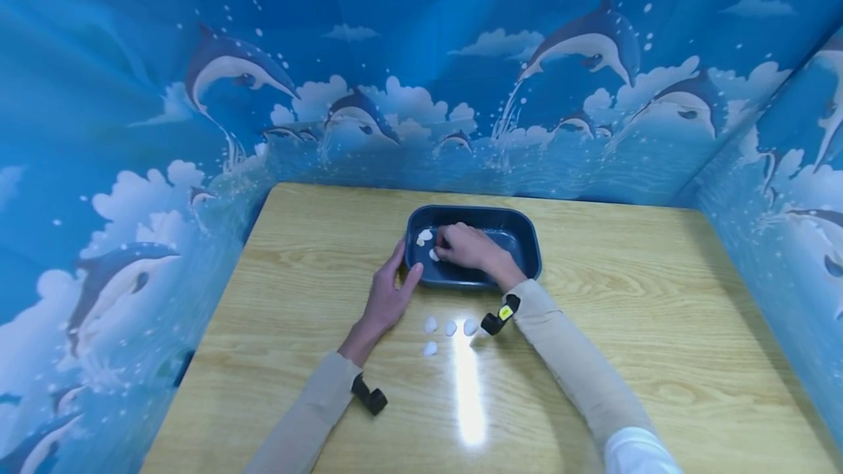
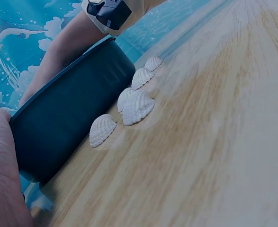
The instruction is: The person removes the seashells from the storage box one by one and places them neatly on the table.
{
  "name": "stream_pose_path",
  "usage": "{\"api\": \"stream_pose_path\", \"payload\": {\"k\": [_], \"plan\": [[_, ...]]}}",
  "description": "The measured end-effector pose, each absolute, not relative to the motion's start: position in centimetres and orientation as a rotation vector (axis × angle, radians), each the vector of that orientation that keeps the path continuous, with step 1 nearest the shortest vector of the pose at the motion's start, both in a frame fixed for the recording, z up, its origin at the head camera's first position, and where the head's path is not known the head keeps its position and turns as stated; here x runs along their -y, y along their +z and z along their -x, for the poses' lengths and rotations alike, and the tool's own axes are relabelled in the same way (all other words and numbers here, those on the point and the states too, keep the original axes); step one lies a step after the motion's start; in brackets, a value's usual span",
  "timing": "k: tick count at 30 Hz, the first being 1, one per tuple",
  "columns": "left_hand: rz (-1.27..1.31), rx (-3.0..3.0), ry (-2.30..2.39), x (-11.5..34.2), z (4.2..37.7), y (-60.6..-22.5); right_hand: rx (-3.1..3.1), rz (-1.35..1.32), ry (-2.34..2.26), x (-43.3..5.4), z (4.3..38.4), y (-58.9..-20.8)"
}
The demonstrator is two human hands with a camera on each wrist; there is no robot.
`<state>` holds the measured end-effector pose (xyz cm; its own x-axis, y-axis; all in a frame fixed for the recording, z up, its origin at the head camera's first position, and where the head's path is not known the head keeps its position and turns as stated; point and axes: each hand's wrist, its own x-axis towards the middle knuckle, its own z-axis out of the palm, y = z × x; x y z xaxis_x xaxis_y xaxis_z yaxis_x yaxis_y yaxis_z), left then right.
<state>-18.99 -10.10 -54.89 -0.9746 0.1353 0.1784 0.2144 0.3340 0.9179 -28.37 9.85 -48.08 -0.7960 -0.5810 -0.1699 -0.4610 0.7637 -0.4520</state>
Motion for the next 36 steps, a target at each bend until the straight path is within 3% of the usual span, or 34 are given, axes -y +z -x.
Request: {"api": "stream_pose_path", "payload": {"k": [10,36], "plan": [[0.327,2.511,-1.749,10.16,18.91,-54.63,-2.517,0.922,-0.689,-10.62,27.93,-48.27],[0.311,2.502,-1.761,10.09,18.97,-54.76,-2.527,0.91,-0.6,-10.64,27.66,-48.45]]}}
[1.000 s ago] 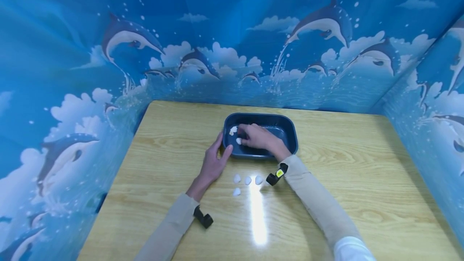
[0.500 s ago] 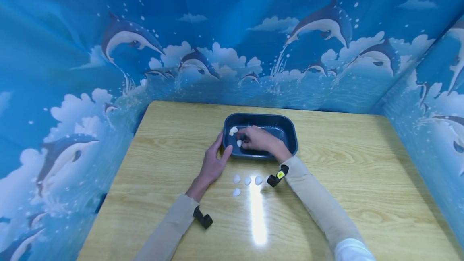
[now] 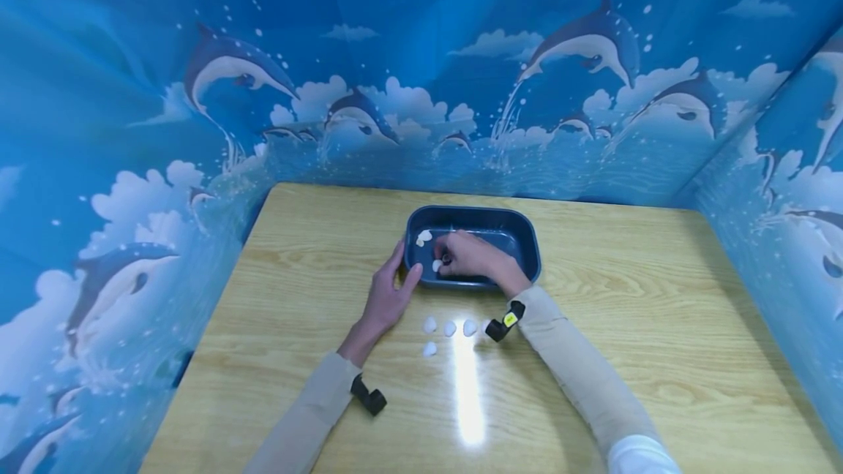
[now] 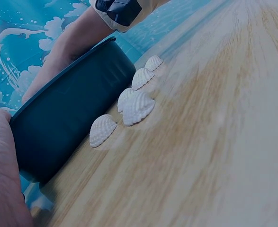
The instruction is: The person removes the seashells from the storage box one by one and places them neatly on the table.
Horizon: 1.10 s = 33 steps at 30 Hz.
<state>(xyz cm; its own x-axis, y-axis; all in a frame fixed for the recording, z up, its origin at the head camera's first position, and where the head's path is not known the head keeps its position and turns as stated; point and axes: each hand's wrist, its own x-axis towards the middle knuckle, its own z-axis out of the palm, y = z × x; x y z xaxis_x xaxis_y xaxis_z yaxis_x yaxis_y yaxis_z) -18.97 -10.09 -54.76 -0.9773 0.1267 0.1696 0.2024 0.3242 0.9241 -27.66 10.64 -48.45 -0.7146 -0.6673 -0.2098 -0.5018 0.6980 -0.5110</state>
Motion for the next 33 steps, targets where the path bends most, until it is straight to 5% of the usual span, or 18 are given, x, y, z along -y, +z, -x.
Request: {"api": "stream_pose_path", "payload": {"k": [33], "plan": [[0.316,2.5,-1.751,10.14,19.06,-54.95,-2.53,0.883,-0.608,-10.78,27.5,-48.43]]}}
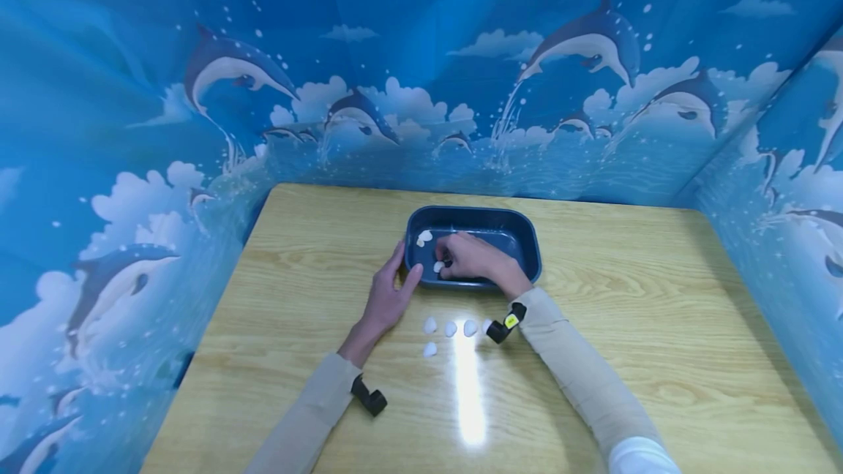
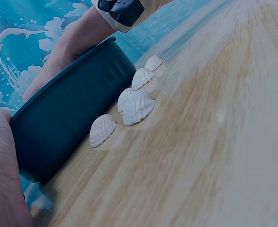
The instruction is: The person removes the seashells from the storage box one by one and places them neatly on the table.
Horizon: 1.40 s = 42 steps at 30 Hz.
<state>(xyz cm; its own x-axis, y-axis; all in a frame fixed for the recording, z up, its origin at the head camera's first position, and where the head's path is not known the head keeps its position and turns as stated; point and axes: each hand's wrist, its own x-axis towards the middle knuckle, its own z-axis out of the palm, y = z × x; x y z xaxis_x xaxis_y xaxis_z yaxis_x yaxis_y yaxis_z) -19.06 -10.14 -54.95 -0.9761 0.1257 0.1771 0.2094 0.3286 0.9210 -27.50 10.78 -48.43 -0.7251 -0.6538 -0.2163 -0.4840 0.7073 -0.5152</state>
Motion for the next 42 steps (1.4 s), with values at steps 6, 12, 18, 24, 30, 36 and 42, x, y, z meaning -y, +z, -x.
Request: {"api": "stream_pose_path", "payload": {"k": [6,12,18,24,30,36,42], "plan": [[0.31,2.507,-1.751,10.1,19.0,-54.9,-2.529,0.886,-0.616,-10.9,27.3,-48.3],[0.303,2.508,-1.75,10.0,18.9,-54.8,-2.542,0.897,-0.602,-10.8,27.1,-48.3],[0.302,2.522,-1.737,9.9,19.0,-54.7,-2.542,0.9,-0.581,-11.0,27.2,-48.5],[0.305,2.51,-1.746,9.8,19.0,-54.8,-2.531,0.878,-0.587,-11.3,27.4,-48.3],[0.302,2.498,-1.751,9.9,18.9,-55.0,-2.536,0.882,-0.604,-11.8,27.0,-47.2],[0.298,2.499,-1.747,9.9,18.9,-54.9,-2.549,0.854,-0.623,-12.7,25.8,-45.4],[0.292,2.507,-1.733,9.9,19.0,-55.0,-2.557,0.853,-0.684,-13.3,24.9,-44.1]]}}
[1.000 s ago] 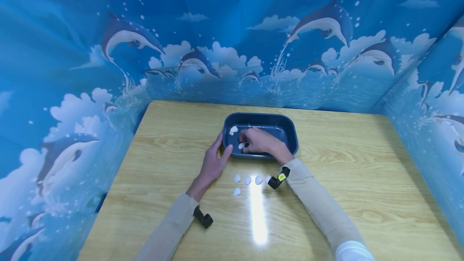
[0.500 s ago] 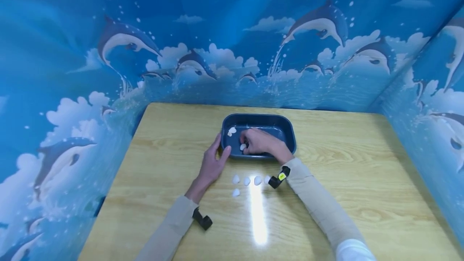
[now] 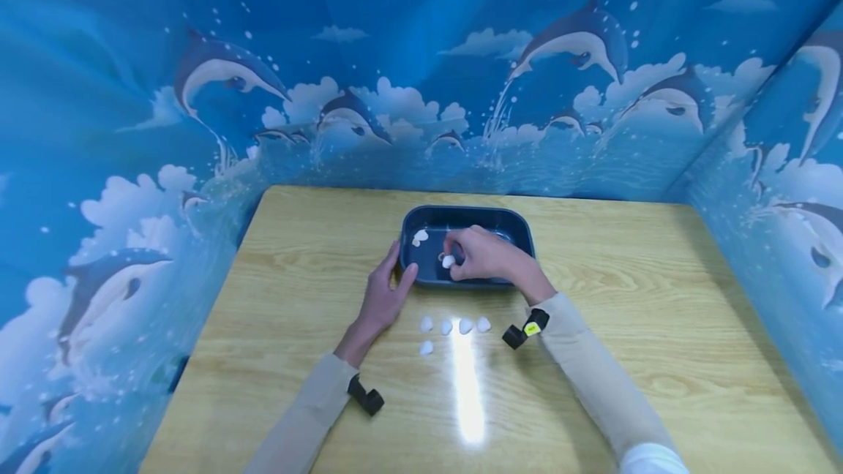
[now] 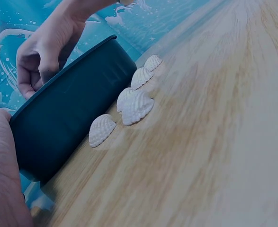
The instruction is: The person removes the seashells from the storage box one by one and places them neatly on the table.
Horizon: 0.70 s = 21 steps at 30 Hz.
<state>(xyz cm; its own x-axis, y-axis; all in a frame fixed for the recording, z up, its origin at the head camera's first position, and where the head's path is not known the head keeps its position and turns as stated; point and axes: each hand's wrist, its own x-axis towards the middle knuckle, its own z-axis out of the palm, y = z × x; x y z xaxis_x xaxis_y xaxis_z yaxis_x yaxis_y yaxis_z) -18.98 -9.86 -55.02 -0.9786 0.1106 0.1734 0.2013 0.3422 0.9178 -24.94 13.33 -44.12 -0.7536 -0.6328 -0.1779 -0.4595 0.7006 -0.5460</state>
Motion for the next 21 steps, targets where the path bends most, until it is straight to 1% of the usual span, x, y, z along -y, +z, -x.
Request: {"api": "stream_pose_path", "payload": {"k": [7,14,21], "plan": [[0.306,2.496,-1.744,10.0,19.0,-55.2,-2.599,0.906,-0.704,-13.8,23.6,-43.2],[0.326,2.497,-1.713,10.0,19.1,-55.4,-2.604,1.001,-0.713,-13.7,20.3,-42.8],[0.324,2.489,-1.721,10.0,19.0,-55.3,-2.577,1.025,-0.701,-13.4,17.0,-43.5]]}}
